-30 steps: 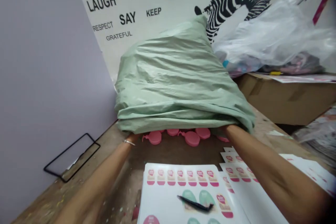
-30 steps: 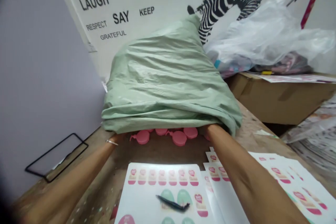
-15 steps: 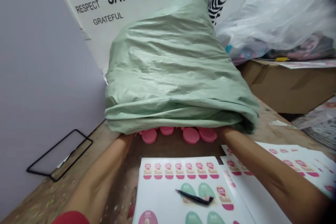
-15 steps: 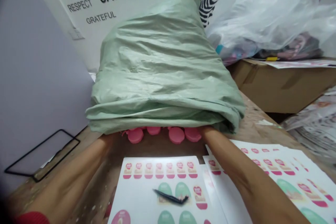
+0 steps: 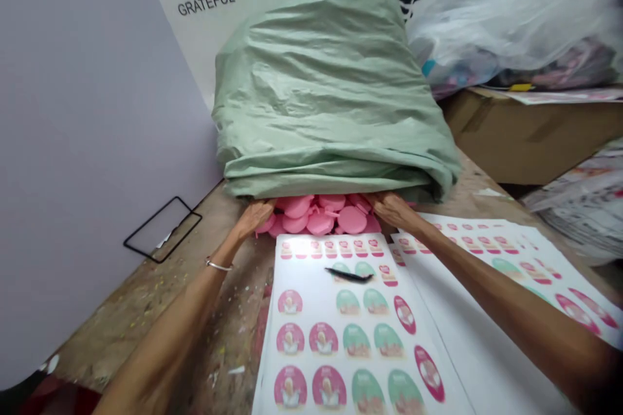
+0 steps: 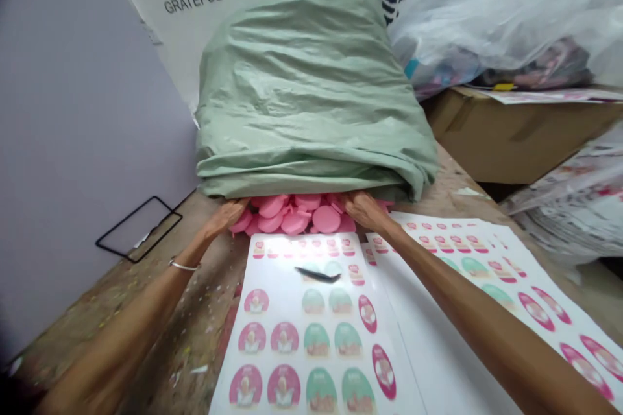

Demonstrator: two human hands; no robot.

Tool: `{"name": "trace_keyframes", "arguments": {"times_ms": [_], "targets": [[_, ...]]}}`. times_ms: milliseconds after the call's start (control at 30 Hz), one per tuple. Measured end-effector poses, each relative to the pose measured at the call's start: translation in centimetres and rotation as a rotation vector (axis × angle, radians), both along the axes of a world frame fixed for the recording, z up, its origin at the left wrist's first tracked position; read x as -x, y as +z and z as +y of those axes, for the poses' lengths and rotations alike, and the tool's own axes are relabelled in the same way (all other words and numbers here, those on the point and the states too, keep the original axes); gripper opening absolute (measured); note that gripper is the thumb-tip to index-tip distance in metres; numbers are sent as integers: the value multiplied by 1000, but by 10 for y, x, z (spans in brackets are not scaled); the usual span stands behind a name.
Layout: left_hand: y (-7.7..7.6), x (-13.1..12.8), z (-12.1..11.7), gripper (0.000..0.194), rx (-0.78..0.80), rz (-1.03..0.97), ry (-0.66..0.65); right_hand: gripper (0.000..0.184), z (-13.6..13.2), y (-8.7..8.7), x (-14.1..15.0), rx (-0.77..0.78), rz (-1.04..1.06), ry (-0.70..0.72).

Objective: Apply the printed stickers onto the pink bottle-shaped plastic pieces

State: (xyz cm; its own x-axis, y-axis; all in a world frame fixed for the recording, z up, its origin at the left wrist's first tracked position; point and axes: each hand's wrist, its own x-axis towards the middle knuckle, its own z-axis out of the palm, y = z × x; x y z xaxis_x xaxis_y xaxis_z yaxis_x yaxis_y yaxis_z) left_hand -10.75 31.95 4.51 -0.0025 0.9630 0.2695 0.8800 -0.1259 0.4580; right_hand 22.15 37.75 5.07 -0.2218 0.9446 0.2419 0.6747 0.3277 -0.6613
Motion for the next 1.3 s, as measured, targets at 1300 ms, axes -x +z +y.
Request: {"name": "trace_keyframes", "arguments": {"times_ms": [1300], "targets": [[18,-156,-204,50,-270,-175,-157,41,-203,23,40,328,745,-35]]}}
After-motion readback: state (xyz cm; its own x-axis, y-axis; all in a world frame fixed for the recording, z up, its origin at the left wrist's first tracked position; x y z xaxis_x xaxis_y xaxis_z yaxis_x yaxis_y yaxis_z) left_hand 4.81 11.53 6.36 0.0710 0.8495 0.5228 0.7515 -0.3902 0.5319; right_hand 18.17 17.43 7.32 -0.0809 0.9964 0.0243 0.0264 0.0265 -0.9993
